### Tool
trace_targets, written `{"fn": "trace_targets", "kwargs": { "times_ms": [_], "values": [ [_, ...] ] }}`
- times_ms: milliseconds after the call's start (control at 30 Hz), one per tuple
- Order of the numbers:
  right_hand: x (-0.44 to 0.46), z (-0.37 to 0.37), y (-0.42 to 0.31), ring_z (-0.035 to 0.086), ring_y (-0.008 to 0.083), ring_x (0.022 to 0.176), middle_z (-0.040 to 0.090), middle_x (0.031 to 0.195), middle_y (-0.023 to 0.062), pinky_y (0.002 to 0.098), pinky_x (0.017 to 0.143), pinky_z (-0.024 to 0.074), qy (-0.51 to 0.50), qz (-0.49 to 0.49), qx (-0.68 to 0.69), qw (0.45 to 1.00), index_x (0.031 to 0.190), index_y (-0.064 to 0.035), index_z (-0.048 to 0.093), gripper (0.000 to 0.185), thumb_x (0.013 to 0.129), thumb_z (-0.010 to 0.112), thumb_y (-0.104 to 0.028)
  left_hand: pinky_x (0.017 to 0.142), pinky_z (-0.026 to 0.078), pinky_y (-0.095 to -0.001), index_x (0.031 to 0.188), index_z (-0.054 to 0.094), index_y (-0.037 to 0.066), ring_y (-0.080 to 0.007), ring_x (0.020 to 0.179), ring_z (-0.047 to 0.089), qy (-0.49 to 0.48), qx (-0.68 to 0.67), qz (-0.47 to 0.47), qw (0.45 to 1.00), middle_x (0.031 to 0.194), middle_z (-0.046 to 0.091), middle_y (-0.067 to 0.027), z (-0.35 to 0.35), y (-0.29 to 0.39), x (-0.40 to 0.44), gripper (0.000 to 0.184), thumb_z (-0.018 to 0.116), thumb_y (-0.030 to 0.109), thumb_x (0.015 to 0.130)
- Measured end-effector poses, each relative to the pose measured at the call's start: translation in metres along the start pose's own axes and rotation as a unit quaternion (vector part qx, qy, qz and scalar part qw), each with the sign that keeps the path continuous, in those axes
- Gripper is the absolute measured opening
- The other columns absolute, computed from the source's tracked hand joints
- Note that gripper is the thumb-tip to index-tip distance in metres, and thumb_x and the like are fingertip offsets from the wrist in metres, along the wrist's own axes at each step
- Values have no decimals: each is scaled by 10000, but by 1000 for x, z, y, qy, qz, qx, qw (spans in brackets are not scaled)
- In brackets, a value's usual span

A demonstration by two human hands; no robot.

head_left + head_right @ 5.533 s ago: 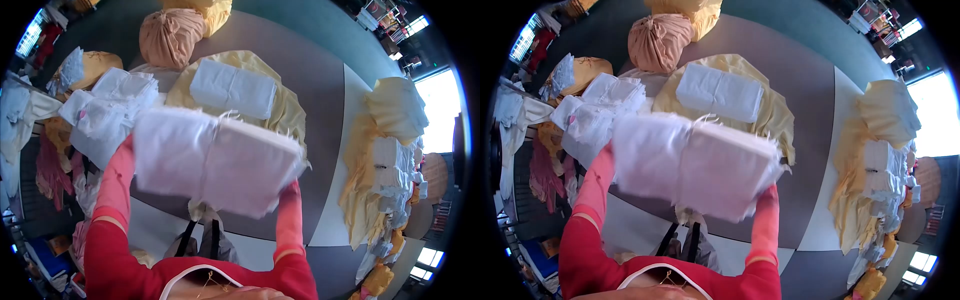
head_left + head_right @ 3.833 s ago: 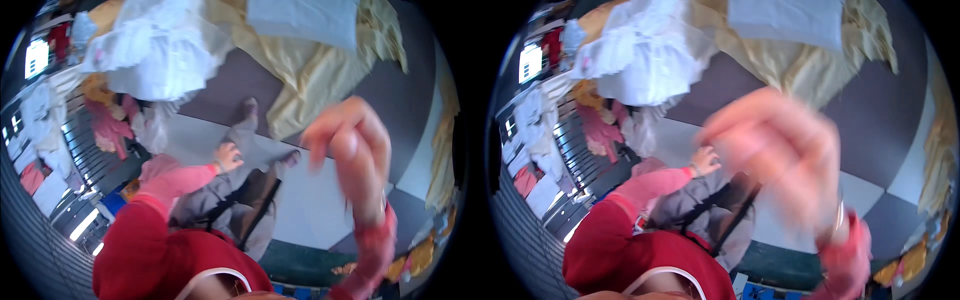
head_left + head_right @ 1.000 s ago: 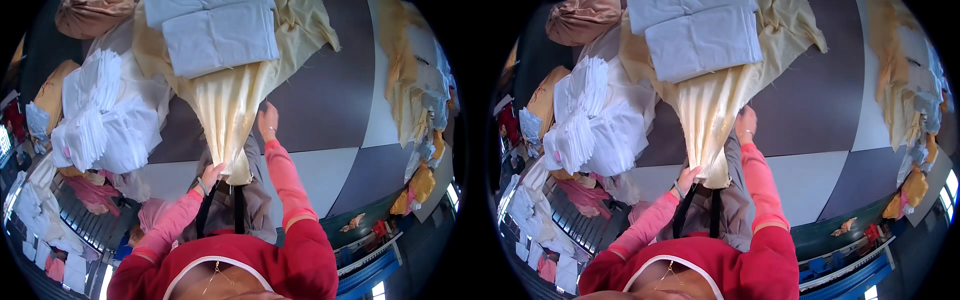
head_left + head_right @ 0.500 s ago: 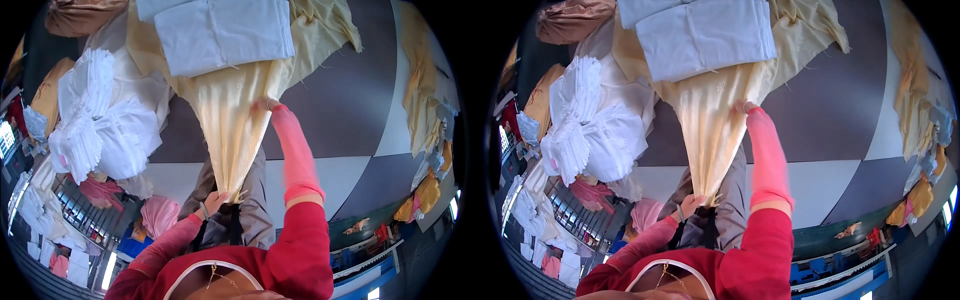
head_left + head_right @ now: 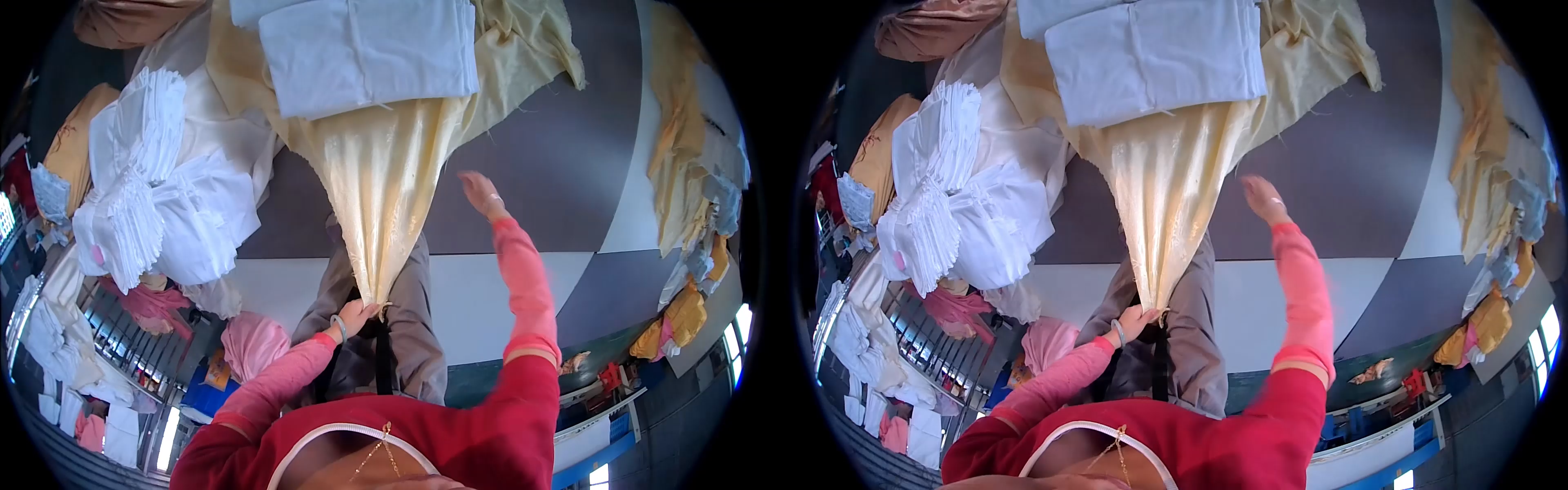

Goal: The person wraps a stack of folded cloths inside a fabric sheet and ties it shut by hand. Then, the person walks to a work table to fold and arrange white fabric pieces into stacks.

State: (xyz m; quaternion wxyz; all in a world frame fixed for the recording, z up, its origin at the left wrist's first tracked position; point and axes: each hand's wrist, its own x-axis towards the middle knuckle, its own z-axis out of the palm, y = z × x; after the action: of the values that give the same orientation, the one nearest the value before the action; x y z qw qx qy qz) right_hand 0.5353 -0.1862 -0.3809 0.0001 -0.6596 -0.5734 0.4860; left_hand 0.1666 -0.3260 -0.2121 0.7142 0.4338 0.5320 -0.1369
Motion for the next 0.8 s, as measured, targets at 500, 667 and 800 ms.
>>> {"fn": "trace_targets", "kwargs": {
  "times_ms": [500,667,800],
  "values": [
    [87,65,-85,524,207,922,597,902,29,357,784,370,-64,134,-192,970,786,-193,656,205,637,606,-324,664,422,-279,940,544,-37,-156,728,556,9,-42,-26,999,774,598,-124,-7,8,-8,337,445,276,864],
    [19,34,-23,590,264,765,625,797,78,334,687,456,122,243,105,956,771,-114,629,203,636,593,-260,673,430,-319,919,557,-28,-259,733,581,34,-65,0,997,773,595,-174,-12,17,-11,368,435,313,851],
    [-96,15,17,461,245,1077,450,1211,107,516,900,279,167,420,-88,887,1266,-191,299,732,625,653,-212,709,425,-294,958,545,-58,-183,741,571,27,-105,-18,994,800,609,-140,-25,32,-12,403,446,318,851]
  ]
}}
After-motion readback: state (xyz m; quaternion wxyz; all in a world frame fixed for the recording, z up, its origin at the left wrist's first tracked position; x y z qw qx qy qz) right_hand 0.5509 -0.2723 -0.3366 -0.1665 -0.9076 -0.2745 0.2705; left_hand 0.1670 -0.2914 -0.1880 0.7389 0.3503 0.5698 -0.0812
